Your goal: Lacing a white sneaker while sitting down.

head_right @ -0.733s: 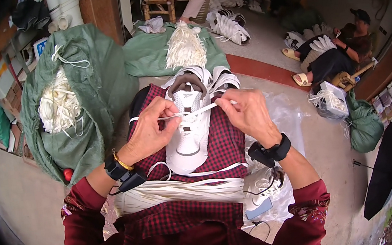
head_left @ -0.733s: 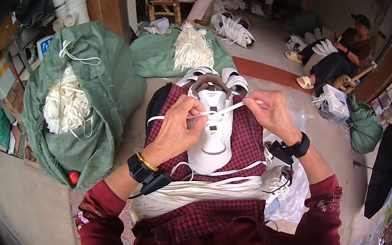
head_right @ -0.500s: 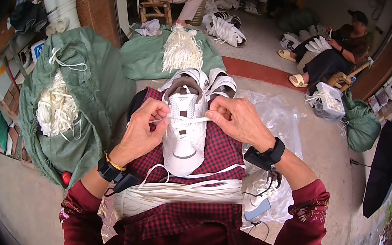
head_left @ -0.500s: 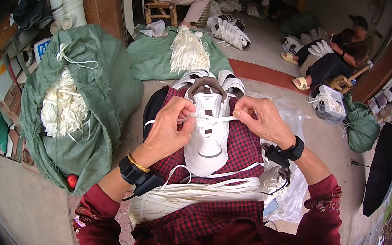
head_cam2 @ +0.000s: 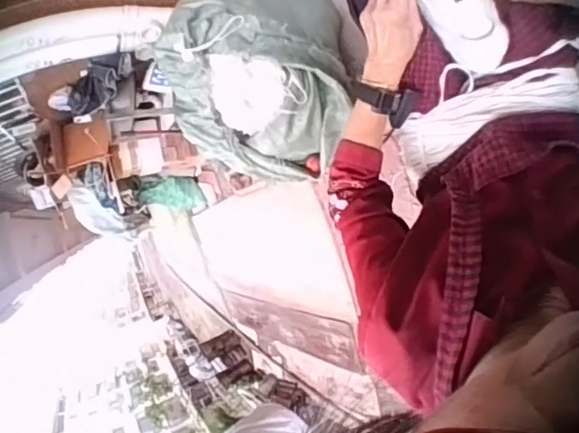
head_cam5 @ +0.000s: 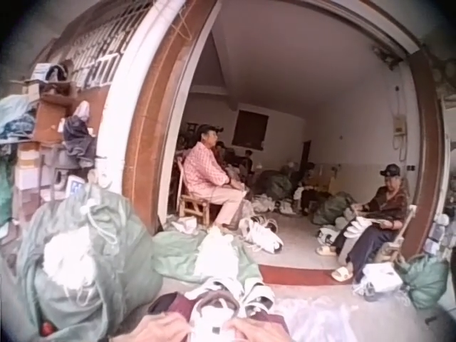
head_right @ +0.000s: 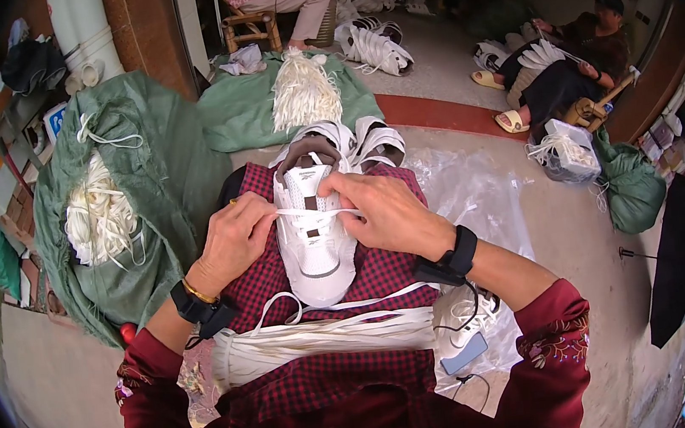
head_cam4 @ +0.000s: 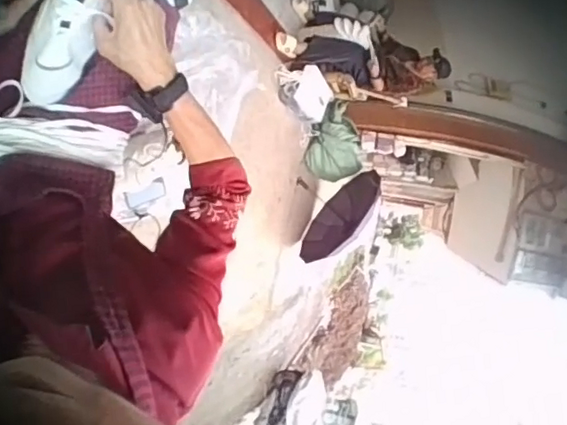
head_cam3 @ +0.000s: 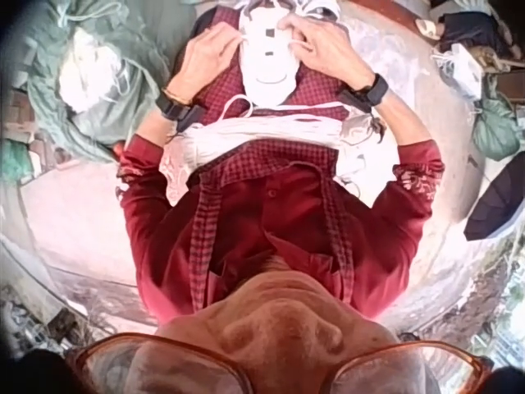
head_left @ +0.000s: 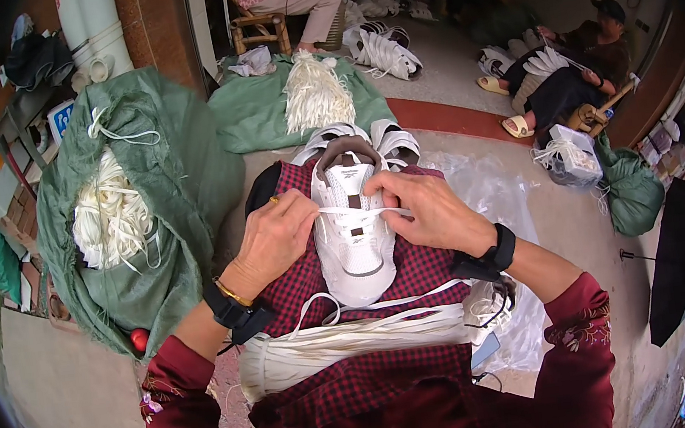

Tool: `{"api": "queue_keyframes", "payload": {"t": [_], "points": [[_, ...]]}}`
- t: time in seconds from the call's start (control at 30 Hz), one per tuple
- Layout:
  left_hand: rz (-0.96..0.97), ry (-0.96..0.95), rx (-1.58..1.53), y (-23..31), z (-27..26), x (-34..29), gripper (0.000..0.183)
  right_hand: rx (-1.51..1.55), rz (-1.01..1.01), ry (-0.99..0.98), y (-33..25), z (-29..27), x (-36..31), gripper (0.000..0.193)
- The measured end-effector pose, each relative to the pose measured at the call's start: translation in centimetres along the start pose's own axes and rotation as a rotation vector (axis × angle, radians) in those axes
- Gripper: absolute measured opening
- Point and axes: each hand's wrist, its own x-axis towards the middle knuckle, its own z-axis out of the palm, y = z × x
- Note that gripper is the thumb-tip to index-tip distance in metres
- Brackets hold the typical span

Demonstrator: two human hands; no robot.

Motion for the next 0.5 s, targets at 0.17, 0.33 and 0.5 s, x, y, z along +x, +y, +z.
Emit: {"api": "queue_keyframes", "payload": {"t": [0.17, 0.33, 0.5], "points": [[-0.041, 0.015, -0.05, 0.2, 0.4, -0.1, 0.011, 0.08, -0.168, 0.063, -0.5, -0.9, 0.8, 0.028], [-0.073, 0.006, -0.068, 0.6, 0.5, 0.1, 0.013, 0.138, -0.163, 0.049, 1.0, -1.9, 1.4, 0.017], [-0.24, -0.074, -0.202, 1.7, 0.2, 0.7, 0.021, 0.14, -0.003, 0.059, 0.9, -0.4, 0.6, 0.021]]}}
